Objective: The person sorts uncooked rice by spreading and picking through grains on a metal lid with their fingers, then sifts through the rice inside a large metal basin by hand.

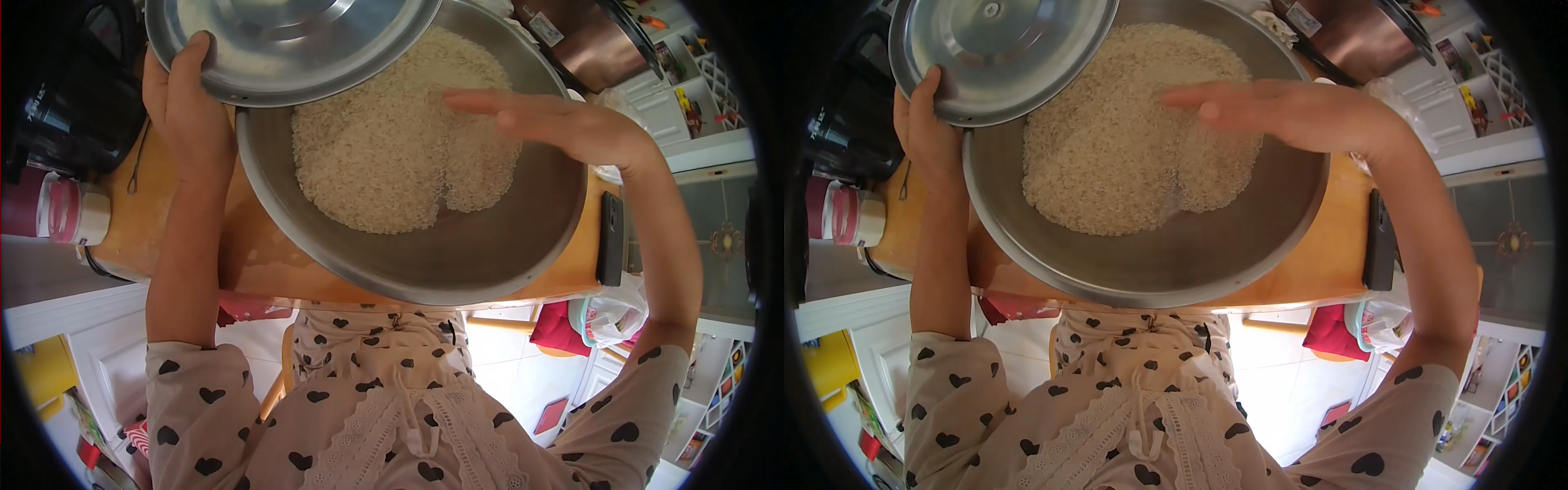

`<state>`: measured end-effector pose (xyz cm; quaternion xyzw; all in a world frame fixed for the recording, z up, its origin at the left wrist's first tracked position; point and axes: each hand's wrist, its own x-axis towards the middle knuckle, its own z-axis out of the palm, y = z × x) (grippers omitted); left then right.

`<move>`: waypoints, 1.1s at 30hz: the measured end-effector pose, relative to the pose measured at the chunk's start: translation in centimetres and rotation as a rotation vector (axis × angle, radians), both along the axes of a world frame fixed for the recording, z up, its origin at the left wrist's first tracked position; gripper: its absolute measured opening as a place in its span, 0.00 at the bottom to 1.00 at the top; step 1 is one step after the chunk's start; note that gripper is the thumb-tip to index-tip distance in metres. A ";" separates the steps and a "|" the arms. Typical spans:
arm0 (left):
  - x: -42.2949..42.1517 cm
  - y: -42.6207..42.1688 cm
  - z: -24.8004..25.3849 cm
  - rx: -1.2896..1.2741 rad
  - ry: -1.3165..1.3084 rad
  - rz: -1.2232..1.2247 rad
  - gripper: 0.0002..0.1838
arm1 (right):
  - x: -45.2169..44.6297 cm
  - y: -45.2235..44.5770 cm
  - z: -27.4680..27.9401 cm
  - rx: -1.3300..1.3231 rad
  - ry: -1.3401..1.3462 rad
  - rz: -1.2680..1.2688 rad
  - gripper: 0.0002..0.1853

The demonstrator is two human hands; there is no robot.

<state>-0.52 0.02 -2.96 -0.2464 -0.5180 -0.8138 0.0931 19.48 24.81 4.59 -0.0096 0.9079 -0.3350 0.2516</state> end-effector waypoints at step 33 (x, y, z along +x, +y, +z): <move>-0.4 -0.1 -0.1 0.007 -0.033 -0.025 0.16 | 0.2 -6.4 -0.5 -0.070 -0.334 0.287 0.42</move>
